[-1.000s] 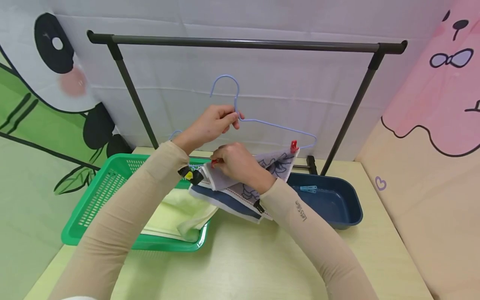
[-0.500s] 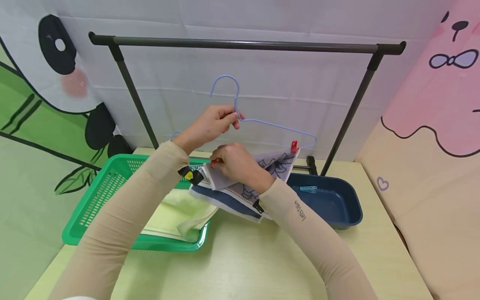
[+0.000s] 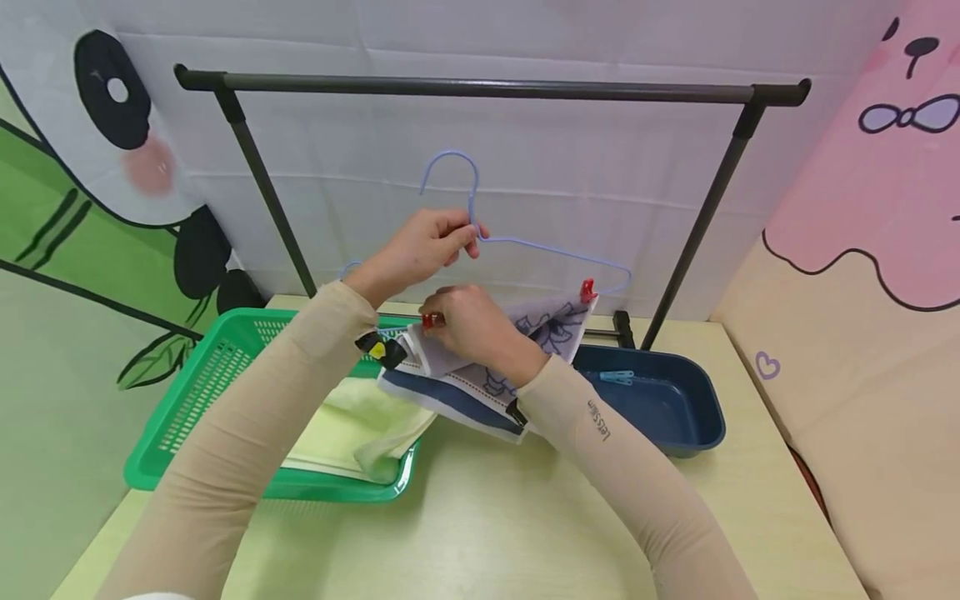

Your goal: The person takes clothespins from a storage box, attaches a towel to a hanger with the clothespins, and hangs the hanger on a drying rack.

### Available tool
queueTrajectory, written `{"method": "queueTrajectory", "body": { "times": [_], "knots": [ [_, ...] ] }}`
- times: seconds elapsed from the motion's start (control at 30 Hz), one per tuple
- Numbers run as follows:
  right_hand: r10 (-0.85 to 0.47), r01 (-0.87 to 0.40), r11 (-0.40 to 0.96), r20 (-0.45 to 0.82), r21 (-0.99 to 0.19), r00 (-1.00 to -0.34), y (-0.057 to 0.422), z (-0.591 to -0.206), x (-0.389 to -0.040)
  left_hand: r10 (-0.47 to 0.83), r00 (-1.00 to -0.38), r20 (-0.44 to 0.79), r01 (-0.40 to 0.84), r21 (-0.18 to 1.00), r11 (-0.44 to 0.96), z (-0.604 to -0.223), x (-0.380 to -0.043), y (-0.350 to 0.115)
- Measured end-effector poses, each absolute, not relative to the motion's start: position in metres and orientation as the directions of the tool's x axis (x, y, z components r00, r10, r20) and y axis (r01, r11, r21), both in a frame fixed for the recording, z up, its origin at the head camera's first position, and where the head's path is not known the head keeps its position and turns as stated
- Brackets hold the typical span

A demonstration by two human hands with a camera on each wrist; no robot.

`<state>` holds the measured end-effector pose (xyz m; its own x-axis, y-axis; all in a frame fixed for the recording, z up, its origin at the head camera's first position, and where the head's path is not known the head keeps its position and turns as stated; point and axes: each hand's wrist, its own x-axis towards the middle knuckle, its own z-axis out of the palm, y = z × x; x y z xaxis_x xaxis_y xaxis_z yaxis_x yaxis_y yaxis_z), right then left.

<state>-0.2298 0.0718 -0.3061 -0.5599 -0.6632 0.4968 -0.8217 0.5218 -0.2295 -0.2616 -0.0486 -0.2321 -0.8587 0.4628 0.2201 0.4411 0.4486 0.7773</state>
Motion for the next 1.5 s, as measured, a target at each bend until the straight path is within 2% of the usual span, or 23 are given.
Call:
{"method": "queueTrajectory", "body": {
  "times": [0.27,0.6,0.87,1.2,1.5],
  "knots": [
    [-0.644,-0.791,0.556,0.469,-0.257,-0.605,0.0694,-0.3073,-0.2302,0.461,-0.859,0.222,0.431,0.801,0.416,-0.2331,-0.2623,-0.0501],
    [-0.655,-0.829,0.492,0.513,-0.267,-0.554,0.0723,-0.3061,-0.2308,0.477,-0.851,0.218,0.439,0.793,0.421,-0.2299,-0.2614,-0.048],
    [-0.65,-0.821,0.506,0.509,-0.265,-0.565,0.0721,-0.3058,-0.2306,0.486,-0.844,0.227,0.451,0.79,0.415,-0.2299,-0.2615,-0.048],
    [-0.657,-0.832,0.499,0.522,-0.242,-0.545,0.0678,-0.3055,-0.2277,0.497,-0.833,0.244,0.474,0.778,0.412,-0.23,-0.2602,-0.0498],
    [-0.657,-0.811,0.539,0.49,-0.225,-0.573,0.0669,-0.3055,-0.2266,0.488,-0.842,0.231,0.455,0.791,0.41,-0.2301,-0.2603,-0.0497]
  ]
}}
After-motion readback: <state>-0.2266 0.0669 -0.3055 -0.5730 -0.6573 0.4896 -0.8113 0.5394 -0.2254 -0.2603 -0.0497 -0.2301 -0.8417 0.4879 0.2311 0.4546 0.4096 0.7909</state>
